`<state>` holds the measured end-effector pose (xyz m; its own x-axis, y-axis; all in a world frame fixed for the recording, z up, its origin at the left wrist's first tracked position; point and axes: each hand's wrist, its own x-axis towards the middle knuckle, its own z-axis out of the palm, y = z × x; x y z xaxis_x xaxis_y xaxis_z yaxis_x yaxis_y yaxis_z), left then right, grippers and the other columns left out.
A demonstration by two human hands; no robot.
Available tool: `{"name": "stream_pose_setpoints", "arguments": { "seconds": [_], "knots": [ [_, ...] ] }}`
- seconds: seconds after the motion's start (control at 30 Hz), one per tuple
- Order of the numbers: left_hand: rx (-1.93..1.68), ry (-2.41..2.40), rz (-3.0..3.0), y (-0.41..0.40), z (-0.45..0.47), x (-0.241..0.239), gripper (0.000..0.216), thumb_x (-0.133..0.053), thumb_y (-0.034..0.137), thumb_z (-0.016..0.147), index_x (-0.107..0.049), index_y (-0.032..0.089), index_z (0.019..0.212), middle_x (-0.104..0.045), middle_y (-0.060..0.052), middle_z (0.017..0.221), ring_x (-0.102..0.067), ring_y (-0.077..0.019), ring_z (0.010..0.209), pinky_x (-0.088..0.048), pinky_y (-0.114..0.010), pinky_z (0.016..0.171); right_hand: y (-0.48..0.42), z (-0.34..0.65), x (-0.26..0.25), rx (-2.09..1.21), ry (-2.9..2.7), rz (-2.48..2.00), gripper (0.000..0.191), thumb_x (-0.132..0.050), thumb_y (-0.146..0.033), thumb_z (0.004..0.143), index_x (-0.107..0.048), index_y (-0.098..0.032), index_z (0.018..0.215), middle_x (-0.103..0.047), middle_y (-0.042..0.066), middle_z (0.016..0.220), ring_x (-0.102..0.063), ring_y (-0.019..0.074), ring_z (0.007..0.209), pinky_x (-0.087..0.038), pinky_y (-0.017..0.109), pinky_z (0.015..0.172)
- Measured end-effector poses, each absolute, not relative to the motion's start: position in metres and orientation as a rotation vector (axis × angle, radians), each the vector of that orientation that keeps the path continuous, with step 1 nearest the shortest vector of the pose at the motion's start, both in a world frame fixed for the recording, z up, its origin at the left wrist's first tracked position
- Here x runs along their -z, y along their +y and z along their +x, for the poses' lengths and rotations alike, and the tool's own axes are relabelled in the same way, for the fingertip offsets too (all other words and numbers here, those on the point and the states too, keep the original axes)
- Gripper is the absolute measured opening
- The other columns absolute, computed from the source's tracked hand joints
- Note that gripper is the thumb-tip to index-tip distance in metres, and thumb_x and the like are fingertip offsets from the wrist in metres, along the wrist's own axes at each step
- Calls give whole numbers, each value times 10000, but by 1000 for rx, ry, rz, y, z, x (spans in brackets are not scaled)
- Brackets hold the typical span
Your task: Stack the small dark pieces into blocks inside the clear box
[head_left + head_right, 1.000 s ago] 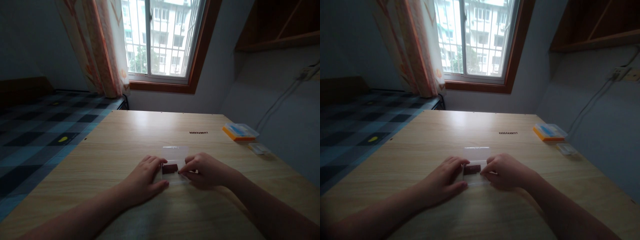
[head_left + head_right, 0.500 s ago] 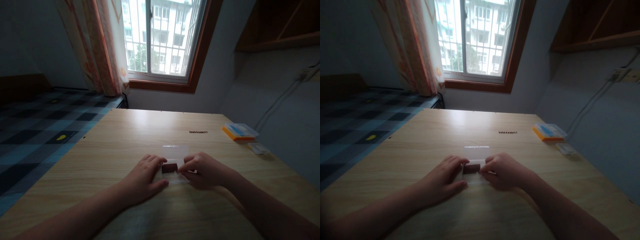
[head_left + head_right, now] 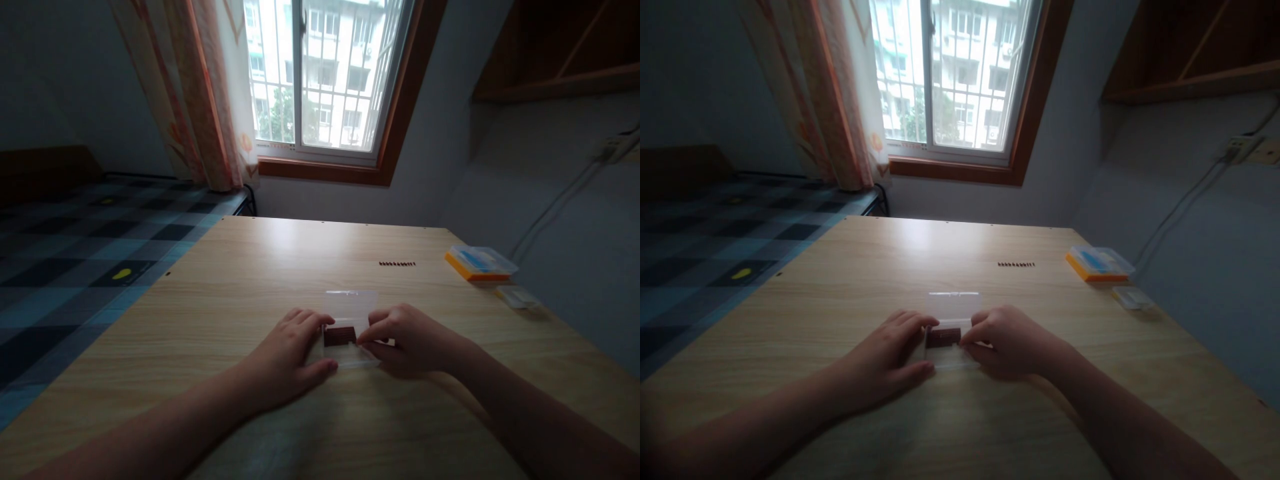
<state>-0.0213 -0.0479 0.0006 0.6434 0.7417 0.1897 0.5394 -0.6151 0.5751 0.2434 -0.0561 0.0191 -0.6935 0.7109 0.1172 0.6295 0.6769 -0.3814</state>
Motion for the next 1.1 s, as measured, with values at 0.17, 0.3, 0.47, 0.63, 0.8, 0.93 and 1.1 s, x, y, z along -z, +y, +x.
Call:
{"name": "stream_pose_setpoints", "arguments": {
  "seconds": [0.17,0.3,0.47,0.63,0.8,0.93,1.1],
  "knots": [
    [-577,1006,2395,-48,-22,1,469,-728,298,789,-583,229,1230,-650,-73,1194,-549,-288,1142,-447,-454,1009,-56,244,-19,-440,-2642,-1074,192,-586,-188,882,-772,-226,919,-619,-8,719,-504,71,593,-330,210,583],
    [-576,1004,2390,-49,-21,-1,459,-723,297,788,-589,233,1221,-649,-77,1191,-555,-292,1132,-451,-456,1003,-56,248,-19,-387,-2621,-993,197,-570,-216,910,-765,-224,938,-632,-1,722,-517,74,590,-337,214,575],
    [-555,1012,2384,-48,-21,-3,455,-710,285,795,-582,229,1227,-643,-83,1205,-553,-293,1141,-453,-459,1009,-42,269,-24,-101,-2254,-984,211,-554,-263,938,-750,-198,982,-625,10,703,-513,86,571,-380,225,570],
    [-557,1018,2380,-47,-23,-2,438,-690,274,805,-584,233,1228,-637,-83,1205,-559,-287,1137,-460,-453,1006,-4,318,-4,186,-1769,-1345,276,-534,-332,929,-751,-165,969,-661,51,758,-553,148,660,-450,273,640],
    [-578,1028,2381,-46,-24,1,435,-683,261,802,-591,232,1226,-636,-85,1202,-566,-283,1135,-464,-449,1005,32,353,30,209,-1621,-1675,373,-477,-294,889,-722,-141,1125,-696,103,996,-616,212,917,-502,351,871],
    [-570,1039,2382,-45,-24,1,437,-678,277,803,-591,227,1228,-632,-93,1205,-569,-289,1133,-473,-453,992,44,355,44,282,-1577,-1860,435,-522,-260,834,-697,-141,1215,-608,151,1285,-471,305,1277,-321,481,1120],
    [-586,1038,2370,-45,-24,0,438,-671,268,797,-592,232,1226,-634,-89,1202,-569,-288,1132,-469,-461,996,48,352,51,259,-1594,-2090,539,-540,-265,830,-604,-196,1361,-424,127,1513,-233,350,1460,-155,557,1181]
  ]
}}
